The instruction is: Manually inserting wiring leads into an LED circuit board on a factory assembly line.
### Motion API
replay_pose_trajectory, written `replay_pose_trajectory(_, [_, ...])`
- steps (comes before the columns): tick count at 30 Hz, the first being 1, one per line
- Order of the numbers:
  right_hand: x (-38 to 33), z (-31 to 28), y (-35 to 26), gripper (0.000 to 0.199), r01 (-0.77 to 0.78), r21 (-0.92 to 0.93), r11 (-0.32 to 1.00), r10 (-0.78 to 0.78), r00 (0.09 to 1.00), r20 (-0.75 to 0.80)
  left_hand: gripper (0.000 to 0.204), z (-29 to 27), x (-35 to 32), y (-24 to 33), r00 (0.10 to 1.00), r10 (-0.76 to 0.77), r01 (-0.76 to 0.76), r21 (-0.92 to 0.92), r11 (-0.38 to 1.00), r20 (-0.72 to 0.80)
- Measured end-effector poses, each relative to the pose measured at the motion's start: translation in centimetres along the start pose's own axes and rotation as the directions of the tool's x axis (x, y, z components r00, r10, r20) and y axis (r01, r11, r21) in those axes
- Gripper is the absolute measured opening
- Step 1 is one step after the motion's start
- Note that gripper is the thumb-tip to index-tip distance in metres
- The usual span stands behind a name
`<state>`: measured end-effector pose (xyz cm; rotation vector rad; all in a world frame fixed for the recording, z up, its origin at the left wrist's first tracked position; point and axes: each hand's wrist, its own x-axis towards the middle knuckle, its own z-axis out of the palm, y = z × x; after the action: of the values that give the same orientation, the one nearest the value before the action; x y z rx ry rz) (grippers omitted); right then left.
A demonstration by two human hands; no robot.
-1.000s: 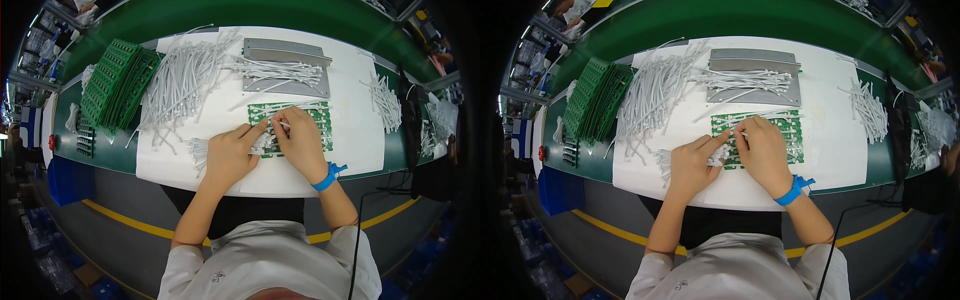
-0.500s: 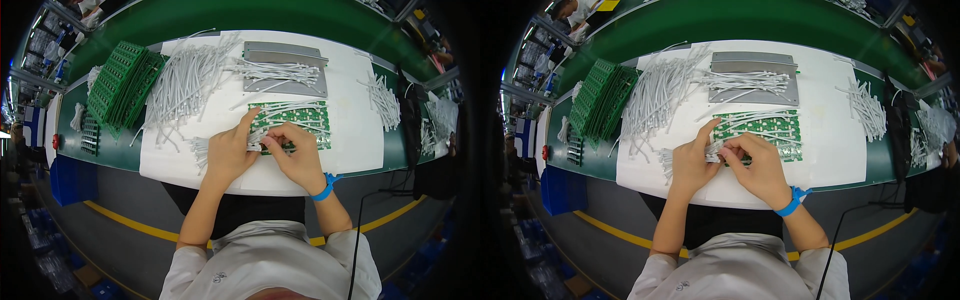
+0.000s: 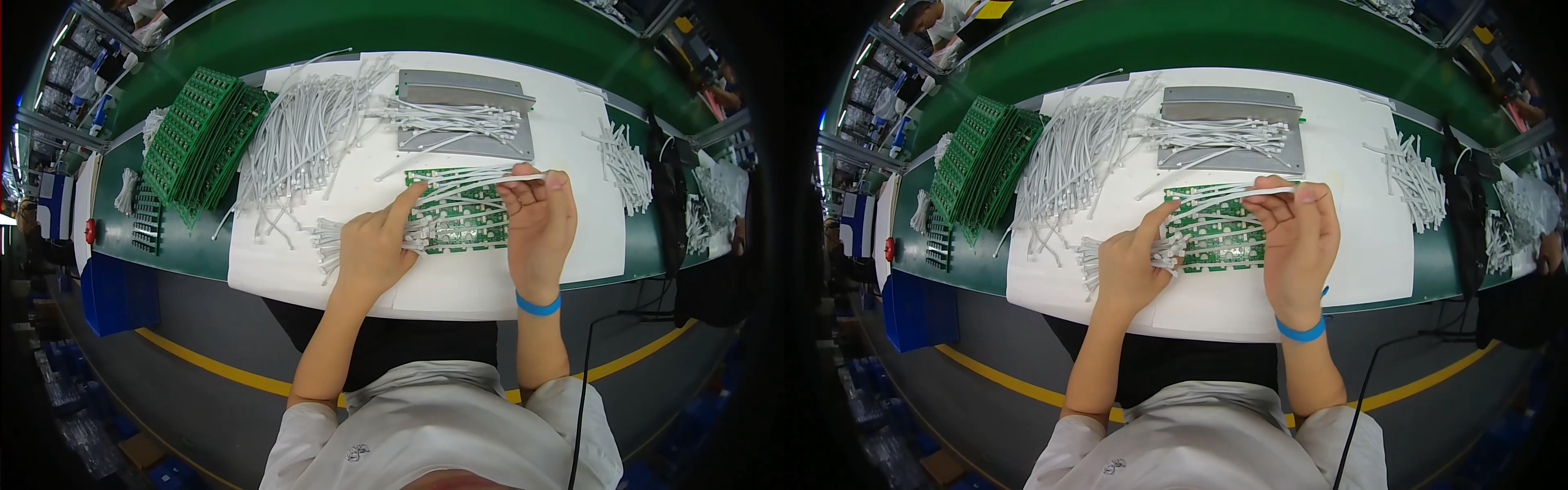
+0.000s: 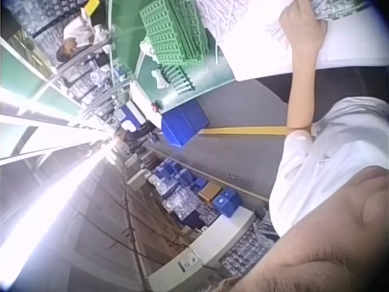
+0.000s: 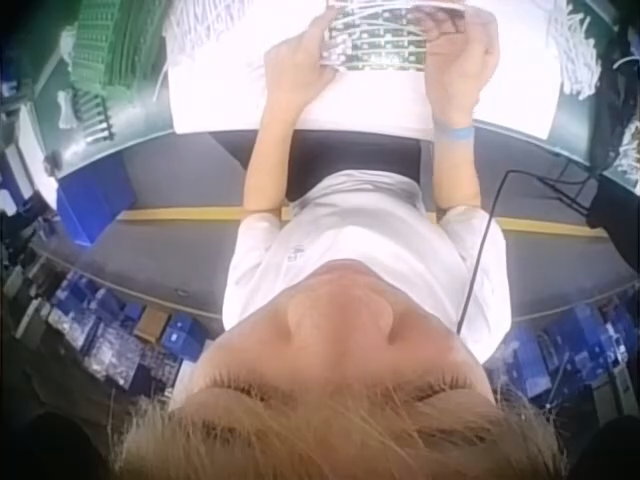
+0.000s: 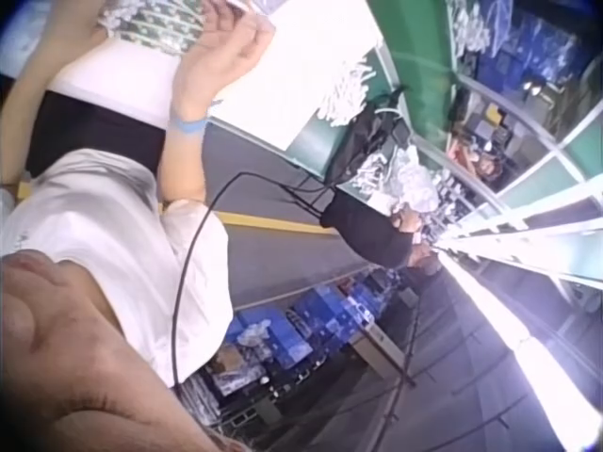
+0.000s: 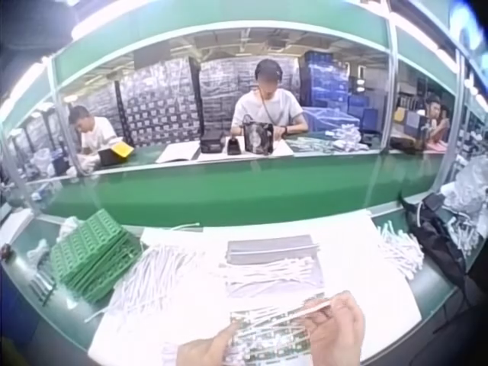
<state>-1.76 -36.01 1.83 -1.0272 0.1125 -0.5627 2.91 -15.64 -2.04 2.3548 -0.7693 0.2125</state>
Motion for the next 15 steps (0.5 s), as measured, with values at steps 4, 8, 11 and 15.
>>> replay_pose_trajectory(4, [1.3, -2.6, -0.8, 0.018, -0.205, 0.181, 0.962, 0.195, 0.978, 0.067, 0.063, 0.0, 0.1, -0.2, 0.997, 0.065, -0.067, -0.041, 0.997, -0.032])
replay_pose_trajectory(8, [0.9, -1.7, -0.7, 0.015, -0.315, 0.067, 0.947, 0.303, 0.941, 0.15, 0.052, -0.3, 0.2, 0.2, 0.999, 0.052, -0.052, -0.065, 0.997, -0.002])
replay_pose_trajectory(11, [0.3, -0.7, -0.5, 0.013, -0.372, -0.042, 0.927, 0.374, 0.918, 0.131, 0.05, -0.2, 0.2, 0.1, 0.998, 0.057, -0.058, -0.072, 0.996, -0.013])
replay_pose_trajectory(15, [0.5, -1.3, -0.1, 0.013, -0.433, -0.152, 0.888, 0.458, 0.859, 0.229, 0.054, -0.3, 0.2, 0.1, 0.998, 0.065, -0.064, -0.023, 0.998, 0.01])
